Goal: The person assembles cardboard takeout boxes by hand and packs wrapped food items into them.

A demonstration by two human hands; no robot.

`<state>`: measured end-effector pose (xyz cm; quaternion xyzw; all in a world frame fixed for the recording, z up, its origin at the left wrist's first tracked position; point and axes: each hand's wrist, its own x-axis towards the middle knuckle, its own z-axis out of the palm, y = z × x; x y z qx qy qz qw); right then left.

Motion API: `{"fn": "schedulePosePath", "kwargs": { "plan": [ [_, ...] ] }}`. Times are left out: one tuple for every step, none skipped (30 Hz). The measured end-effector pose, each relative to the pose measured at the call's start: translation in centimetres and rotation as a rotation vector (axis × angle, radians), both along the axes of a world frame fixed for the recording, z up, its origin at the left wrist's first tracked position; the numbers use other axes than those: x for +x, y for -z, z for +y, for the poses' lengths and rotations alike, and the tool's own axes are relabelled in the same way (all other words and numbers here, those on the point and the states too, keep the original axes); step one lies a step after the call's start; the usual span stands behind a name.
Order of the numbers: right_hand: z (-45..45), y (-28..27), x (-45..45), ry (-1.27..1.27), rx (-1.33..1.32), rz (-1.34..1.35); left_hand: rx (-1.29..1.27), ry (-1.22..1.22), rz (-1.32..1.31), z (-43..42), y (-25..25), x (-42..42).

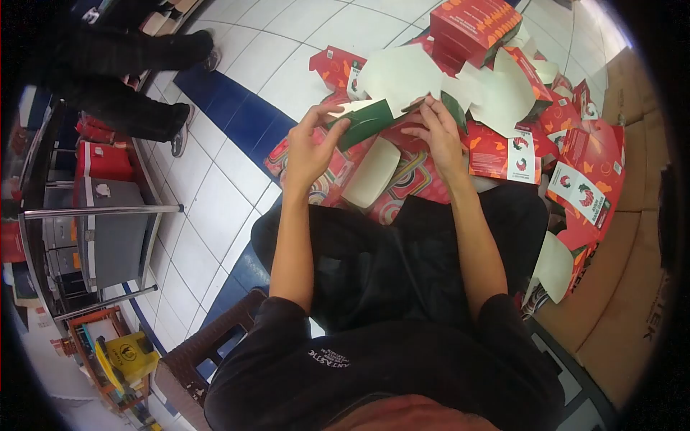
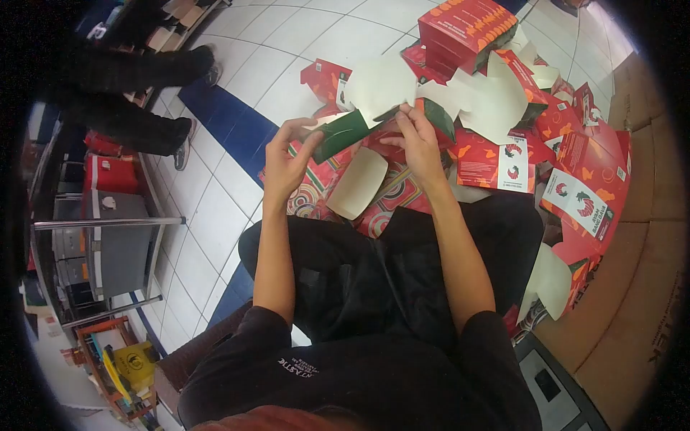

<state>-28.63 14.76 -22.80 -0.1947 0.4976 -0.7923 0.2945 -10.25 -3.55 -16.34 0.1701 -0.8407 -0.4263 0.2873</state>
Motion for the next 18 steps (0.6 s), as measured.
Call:
{"fn": "schedulePosePath", "kwargs": {
  "plan": [
    [0.3,-0.3,-0.1,-0.060,-0.093,-0.017,0.081,-0.032,0.021,0.2,-0.2,0.0],
    [0.5,-0.4,-0.1,-0.103,-0.042,0.091,0.077,-0.048,0.023,0.5,-0.3,0.1],
    [0.6,-0.9,-0.1,-0.101,-0.037,0.088,0.082,-0.046,0.020,0.4,0.1,0.0],
    [0.7,-1.3,0.1,-0.149,0.008,0.294,0.014,-0.025,0.043,0.2,0.7,-0.1],
    [0.7,-1.8,0.4,-0.197,0.053,0.499,-0.055,-0.004,0.066,0.1,1.2,0.0],
    [0.8,-2.0,0.5,-0.219,0.093,0.556,-0.052,-0.002,0.063,0.1,1.1,0.1],
    [0.9,-1.9,0.7,-0.219,0.095,0.553,-0.005,0.003,0.002,0.2,1.1,0.4],
    [0.9,-1.7,0.8,-0.268,0.088,0.453,0.039,0.009,-0.056,0.2,0.9,0.5],
    [0.9,-1.5,0.9,-0.317,0.081,0.354,0.039,0.011,-0.056,0.2,0.9,0.5],
    [0.8,-1.3,1.0,-0.317,0.083,0.353,0.131,-0.002,-0.068,0.3,0.8,0.6],
    [0.8,-1.1,1.0,-0.354,0.099,0.268,0.221,-0.013,-0.079,0.4,0.8,0.5],
    [0.7,-1.1,1.0,-0.390,0.114,0.184,0.220,-0.011,-0.078,0.4,0.6,0.4],
    [0.7,-1.1,1.0,-0.388,0.114,0.184,0.144,-0.021,-0.046,0.4,0.4,0.4],
    [0.7,-1.1,1.1,-0.392,0.037,0.247,0.068,-0.032,-0.014,0.3,0.3,0.4],
    [0.7,-1.2,1.2,-0.396,-0.039,0.309,0.068,-0.032,-0.016,0.2,0.4,0.4],
    [0.7,-1.3,1.2,-0.396,-0.039,0.308,-0.025,-0.067,-0.061,0.2,0.6,0.4],
    [0.8,-1.5,1.2,-0.379,0.029,0.407,-0.116,-0.103,-0.106,0.2,0.8,0.4],
    [0.9,-1.6,1.2,-0.360,0.095,0.508,-0.115,-0.105,-0.105,0.5,0.3,0.4]
  ]
}}
